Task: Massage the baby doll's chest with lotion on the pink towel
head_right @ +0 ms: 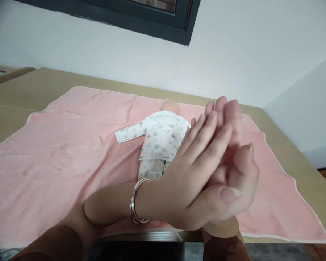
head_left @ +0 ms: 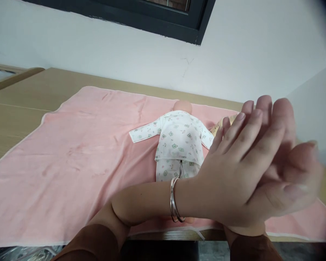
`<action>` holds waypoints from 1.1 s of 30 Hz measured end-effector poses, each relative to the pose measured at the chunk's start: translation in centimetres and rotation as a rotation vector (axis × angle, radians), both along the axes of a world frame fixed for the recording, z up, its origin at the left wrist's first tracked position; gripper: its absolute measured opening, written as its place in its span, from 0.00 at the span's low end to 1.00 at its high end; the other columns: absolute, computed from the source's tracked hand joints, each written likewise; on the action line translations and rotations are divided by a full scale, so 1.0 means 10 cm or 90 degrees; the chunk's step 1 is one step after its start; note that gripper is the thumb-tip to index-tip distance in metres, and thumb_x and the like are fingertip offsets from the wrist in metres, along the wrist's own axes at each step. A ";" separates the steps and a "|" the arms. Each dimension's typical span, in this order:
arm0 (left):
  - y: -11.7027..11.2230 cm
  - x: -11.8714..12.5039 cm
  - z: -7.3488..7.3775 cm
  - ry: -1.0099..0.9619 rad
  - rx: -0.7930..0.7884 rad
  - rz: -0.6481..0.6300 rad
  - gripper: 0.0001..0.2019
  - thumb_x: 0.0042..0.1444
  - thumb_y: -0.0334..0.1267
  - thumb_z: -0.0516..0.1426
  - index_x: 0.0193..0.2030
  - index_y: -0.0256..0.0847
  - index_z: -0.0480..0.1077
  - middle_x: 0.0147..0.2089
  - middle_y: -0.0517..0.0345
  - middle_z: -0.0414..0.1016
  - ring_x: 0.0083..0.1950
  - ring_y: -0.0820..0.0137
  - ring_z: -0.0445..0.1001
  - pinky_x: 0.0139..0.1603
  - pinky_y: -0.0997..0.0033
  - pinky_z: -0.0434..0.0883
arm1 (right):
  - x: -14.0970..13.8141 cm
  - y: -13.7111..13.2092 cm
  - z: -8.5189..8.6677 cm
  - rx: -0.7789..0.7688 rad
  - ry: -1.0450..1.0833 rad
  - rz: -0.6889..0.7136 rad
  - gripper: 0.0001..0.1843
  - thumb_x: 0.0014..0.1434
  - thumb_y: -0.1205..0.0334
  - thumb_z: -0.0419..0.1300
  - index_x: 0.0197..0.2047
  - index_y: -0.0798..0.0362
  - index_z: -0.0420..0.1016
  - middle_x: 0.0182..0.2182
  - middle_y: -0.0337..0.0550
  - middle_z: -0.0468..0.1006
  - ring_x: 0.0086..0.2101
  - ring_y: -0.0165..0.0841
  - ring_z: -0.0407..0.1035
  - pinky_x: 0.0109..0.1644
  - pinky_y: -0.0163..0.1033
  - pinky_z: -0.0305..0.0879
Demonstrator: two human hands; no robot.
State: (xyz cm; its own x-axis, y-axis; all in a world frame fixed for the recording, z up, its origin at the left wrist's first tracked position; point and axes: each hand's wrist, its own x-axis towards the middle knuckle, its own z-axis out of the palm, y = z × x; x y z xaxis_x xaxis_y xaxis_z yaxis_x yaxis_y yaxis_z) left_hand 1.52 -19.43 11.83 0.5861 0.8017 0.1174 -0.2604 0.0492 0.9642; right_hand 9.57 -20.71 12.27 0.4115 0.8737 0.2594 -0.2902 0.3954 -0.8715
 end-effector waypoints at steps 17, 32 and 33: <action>0.47 0.03 -0.15 0.080 0.153 0.237 0.24 0.70 0.55 0.55 0.70 0.60 0.66 0.84 0.71 0.43 0.85 0.50 0.22 0.83 0.36 0.36 | -0.17 0.24 -0.14 -0.095 -0.122 0.199 0.35 0.73 0.35 0.32 0.76 0.31 0.57 0.74 0.29 0.62 0.76 0.40 0.48 0.80 0.65 0.46; 0.32 0.18 -0.25 0.117 0.265 0.160 0.26 0.71 0.43 0.51 0.74 0.44 0.65 0.82 0.54 0.54 0.85 0.51 0.33 0.83 0.42 0.32 | 0.56 0.67 -0.31 -0.147 -0.361 0.132 0.40 0.68 0.27 0.35 0.64 0.35 0.74 0.70 0.39 0.70 0.76 0.46 0.47 0.79 0.65 0.46; 0.28 0.18 -0.26 0.102 0.235 0.146 0.27 0.70 0.45 0.53 0.74 0.44 0.65 0.81 0.53 0.55 0.85 0.49 0.33 0.84 0.41 0.35 | 0.61 0.70 -0.40 -0.122 -0.406 0.103 0.39 0.67 0.26 0.36 0.66 0.33 0.73 0.71 0.37 0.68 0.77 0.46 0.46 0.78 0.66 0.46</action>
